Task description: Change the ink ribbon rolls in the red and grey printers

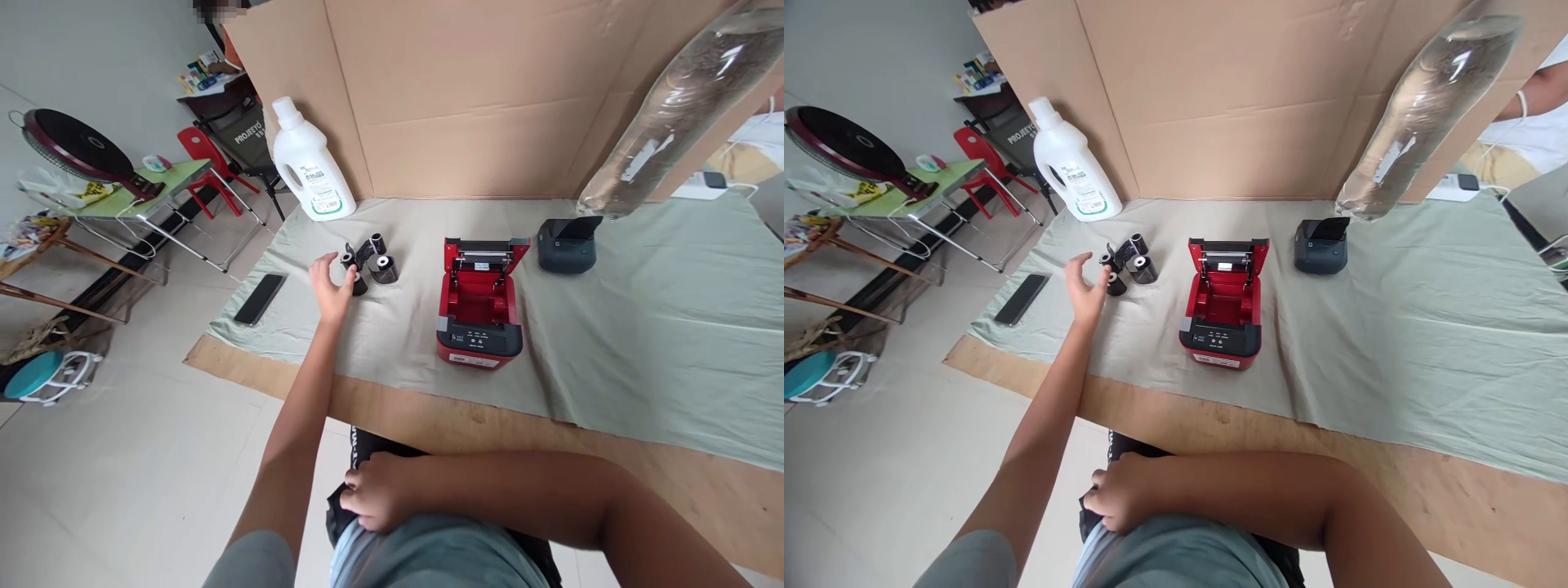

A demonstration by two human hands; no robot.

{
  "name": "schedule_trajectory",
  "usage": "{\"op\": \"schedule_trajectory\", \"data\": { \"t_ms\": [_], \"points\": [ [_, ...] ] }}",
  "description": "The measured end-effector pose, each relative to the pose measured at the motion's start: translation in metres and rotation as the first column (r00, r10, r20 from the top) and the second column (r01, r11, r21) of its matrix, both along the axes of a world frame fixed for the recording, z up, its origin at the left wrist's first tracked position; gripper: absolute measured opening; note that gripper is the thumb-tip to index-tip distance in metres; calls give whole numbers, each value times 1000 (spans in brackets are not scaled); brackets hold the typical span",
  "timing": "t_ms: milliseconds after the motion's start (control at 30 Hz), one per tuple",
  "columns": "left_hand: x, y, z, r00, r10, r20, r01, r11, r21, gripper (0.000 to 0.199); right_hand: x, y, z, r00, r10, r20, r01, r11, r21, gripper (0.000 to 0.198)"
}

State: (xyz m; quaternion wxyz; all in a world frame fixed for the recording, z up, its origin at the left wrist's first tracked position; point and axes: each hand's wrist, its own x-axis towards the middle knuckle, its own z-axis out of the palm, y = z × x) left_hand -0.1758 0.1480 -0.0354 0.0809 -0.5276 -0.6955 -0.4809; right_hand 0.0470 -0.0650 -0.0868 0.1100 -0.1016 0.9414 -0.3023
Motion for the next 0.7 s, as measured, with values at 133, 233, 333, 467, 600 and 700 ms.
{"op": "schedule_trajectory", "data": {
  "t_ms": [133,233,333,467,600,700],
  "points": [
    [-4,27,32,966,-210,-152,156,940,-304,31,-1,2,0,999,12,35,-12,1000,19,35],
    [2,55,53,886,-411,-216,248,812,-528,41,0,4,2,999,4,45,-5,1000,24,32],
    [14,76,65,820,-543,-181,293,670,-682,30,1,7,5,999,3,52,-4,1000,23,31],
    [26,82,70,881,-472,20,388,698,-602,22,4,10,7,999,-2,38,1,1000,28,30],
    [33,58,65,873,-374,312,455,856,-245,23,6,9,10,1000,-8,-10,8,1000,26,24],
    [48,27,52,764,-272,585,369,928,-50,36,9,14,26,997,-38,-74,36,999,-28,18]
  ]
}}
